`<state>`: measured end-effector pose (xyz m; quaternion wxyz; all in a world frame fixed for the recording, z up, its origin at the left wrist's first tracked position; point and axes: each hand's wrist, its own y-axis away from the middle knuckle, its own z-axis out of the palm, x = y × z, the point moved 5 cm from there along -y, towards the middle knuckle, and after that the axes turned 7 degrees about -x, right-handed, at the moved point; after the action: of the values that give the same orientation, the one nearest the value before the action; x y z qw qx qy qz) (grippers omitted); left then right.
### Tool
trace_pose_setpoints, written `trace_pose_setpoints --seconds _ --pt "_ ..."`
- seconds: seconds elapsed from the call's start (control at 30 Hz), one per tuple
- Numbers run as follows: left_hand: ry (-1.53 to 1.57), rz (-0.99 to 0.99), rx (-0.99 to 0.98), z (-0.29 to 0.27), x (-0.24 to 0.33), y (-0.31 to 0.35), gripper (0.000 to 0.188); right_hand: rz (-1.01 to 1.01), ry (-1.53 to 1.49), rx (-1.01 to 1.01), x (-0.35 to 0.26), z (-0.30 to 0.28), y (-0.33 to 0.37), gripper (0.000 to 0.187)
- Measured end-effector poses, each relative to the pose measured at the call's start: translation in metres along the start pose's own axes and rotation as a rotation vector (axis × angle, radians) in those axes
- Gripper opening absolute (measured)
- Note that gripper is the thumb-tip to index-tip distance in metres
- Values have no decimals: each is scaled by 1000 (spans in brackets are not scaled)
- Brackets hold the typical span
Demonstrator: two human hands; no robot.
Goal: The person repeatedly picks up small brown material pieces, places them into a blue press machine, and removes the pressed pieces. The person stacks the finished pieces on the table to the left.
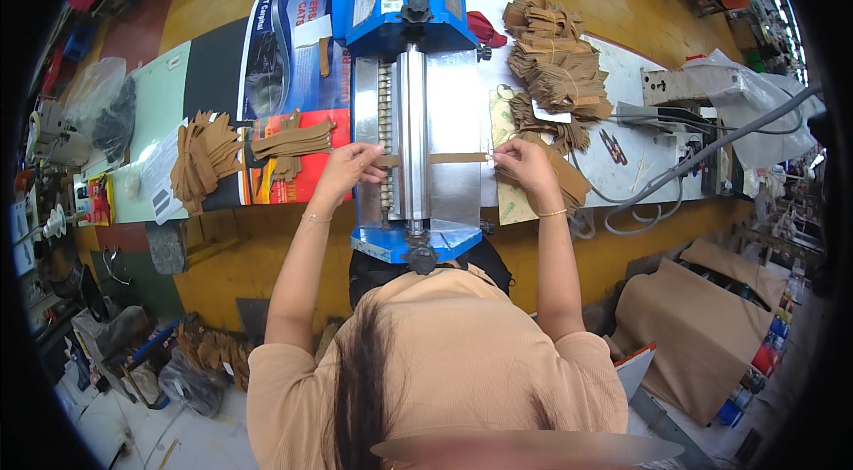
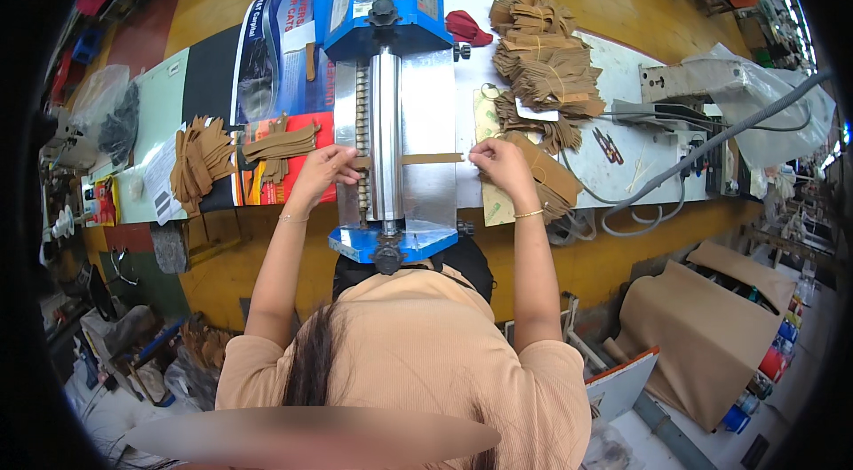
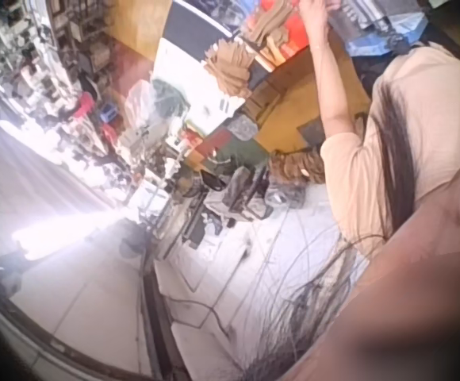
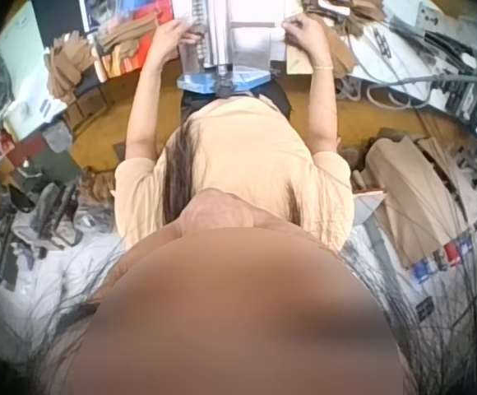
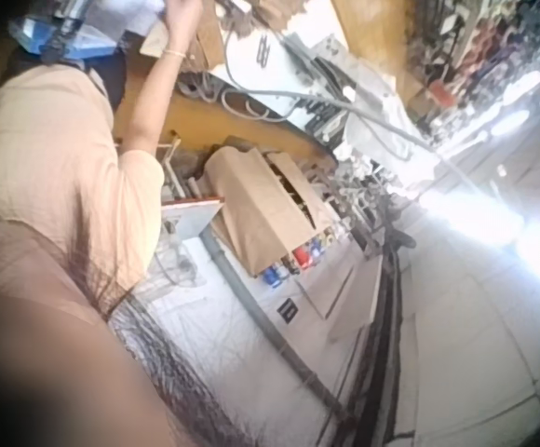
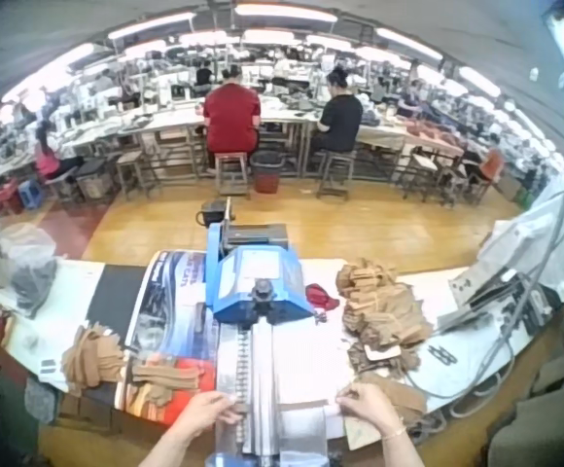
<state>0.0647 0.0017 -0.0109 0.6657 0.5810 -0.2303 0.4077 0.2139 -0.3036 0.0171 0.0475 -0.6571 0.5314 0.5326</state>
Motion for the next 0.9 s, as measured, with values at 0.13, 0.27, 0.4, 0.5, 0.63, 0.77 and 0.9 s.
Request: trace_pose_setpoints --seconds 0.13,0.27,0.4,0.5,0.63,0.77,0.9 --pt "-25 31 21 -11 -2 3 26 -31 154 148 35 -36 13 16" --pt "-39 26 74 -33 -6 8 23 81 289 290 76 -53 18 17" --pt "-45 53 106 -53 -8 16 21 43 411 401 106 -53 20 18" --pt "-54 64 131 -66 -8 24 22 47 416 467 121 -47 19 20" --pt "-68 66 196 -86 -3 36 21 12 528 525 122 -43 19 19" --pt "-111 100 240 -101 11 50 21 1 595 524 118 -40 19 16" --pt "-118 180 284 -110 37 73 20 -68 680 567 106 -33 22 13"
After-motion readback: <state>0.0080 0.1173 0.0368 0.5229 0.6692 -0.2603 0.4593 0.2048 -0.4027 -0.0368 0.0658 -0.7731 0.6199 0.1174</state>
